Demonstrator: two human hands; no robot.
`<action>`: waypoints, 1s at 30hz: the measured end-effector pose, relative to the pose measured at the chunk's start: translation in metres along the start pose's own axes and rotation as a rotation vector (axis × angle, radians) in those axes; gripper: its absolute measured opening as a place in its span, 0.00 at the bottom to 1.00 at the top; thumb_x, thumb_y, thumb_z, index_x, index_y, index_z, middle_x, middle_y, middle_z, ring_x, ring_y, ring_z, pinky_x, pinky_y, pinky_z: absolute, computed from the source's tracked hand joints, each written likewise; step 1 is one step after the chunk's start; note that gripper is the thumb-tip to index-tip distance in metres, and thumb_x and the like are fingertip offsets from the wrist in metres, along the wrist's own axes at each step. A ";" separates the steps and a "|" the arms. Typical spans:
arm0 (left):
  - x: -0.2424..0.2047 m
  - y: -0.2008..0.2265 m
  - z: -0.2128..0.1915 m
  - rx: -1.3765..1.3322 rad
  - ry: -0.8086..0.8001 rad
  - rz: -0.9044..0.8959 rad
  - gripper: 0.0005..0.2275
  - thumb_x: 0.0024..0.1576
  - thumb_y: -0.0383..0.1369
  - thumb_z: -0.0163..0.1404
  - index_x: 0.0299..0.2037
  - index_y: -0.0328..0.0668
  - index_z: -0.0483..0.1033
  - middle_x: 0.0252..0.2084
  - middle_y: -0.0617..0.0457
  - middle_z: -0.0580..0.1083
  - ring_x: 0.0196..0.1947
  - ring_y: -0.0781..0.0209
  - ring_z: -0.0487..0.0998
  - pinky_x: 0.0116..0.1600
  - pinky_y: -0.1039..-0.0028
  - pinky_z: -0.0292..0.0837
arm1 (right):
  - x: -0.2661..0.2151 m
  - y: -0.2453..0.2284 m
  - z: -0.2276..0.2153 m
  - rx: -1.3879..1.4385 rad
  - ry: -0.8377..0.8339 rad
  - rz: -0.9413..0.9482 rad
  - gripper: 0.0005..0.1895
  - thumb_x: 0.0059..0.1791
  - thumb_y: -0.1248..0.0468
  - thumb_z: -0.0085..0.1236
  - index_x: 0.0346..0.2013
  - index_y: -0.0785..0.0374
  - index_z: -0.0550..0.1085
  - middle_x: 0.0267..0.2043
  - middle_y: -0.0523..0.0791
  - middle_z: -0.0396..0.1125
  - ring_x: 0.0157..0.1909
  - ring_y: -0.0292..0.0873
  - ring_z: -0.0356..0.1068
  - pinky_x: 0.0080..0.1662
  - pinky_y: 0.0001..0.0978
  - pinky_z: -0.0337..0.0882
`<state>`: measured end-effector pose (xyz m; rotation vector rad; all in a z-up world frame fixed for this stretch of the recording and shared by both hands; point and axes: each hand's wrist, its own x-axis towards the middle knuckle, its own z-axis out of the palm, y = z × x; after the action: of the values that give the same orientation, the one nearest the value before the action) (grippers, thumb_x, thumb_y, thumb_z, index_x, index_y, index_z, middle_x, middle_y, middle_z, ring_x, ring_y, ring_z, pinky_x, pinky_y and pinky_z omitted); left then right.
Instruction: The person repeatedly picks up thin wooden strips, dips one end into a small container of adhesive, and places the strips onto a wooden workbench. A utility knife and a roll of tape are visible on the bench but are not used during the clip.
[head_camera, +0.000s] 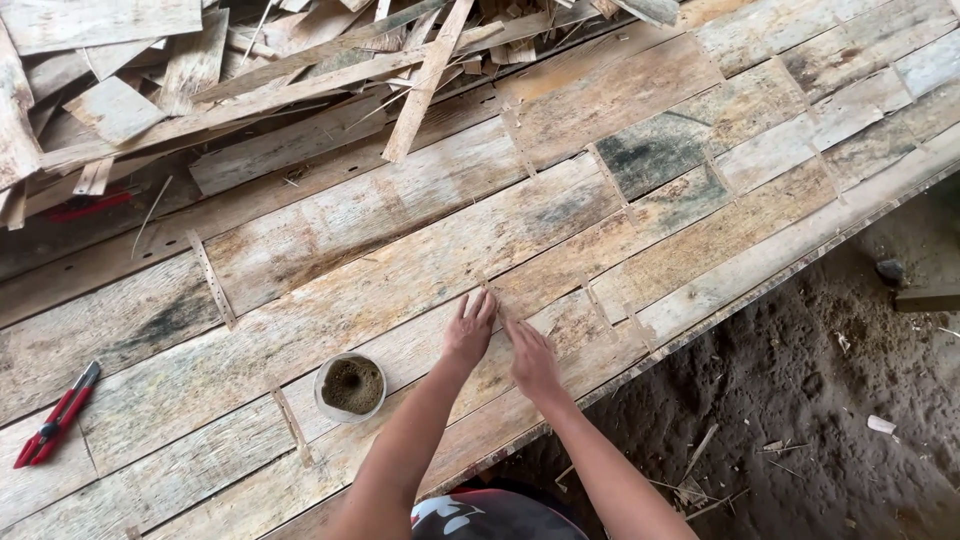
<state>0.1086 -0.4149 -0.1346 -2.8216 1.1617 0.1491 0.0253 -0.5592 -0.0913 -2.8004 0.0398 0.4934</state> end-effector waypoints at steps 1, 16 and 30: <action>0.003 0.002 0.006 0.001 0.002 0.000 0.25 0.60 0.34 0.41 0.70 0.45 0.59 0.72 0.49 0.55 0.76 0.52 0.52 0.75 0.51 0.46 | -0.010 -0.008 -0.015 -0.001 0.003 0.000 0.34 0.50 0.71 0.37 0.72 0.50 0.58 0.73 0.40 0.56 0.76 0.46 0.51 0.67 0.44 0.57; -0.006 0.011 -0.029 -0.247 -0.245 -0.076 0.26 0.64 0.31 0.38 0.74 0.64 0.54 0.78 0.45 0.43 0.79 0.48 0.40 0.75 0.44 0.45 | -0.030 -0.020 -0.017 -0.226 -0.056 0.056 0.38 0.51 0.67 0.44 0.76 0.44 0.51 0.74 0.37 0.48 0.78 0.49 0.44 0.69 0.45 0.57; 0.022 -0.016 -0.031 -0.206 -0.194 -0.205 0.34 0.57 0.29 0.43 0.76 0.42 0.45 0.80 0.51 0.42 0.79 0.59 0.42 0.77 0.53 0.42 | -0.034 -0.015 -0.016 -0.149 -0.059 0.003 0.39 0.48 0.68 0.50 0.74 0.49 0.55 0.74 0.41 0.51 0.77 0.51 0.47 0.68 0.46 0.57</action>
<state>0.1372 -0.4226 -0.1063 -2.9951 0.8557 0.5429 -0.0005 -0.5505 -0.0609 -2.9290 -0.0062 0.6025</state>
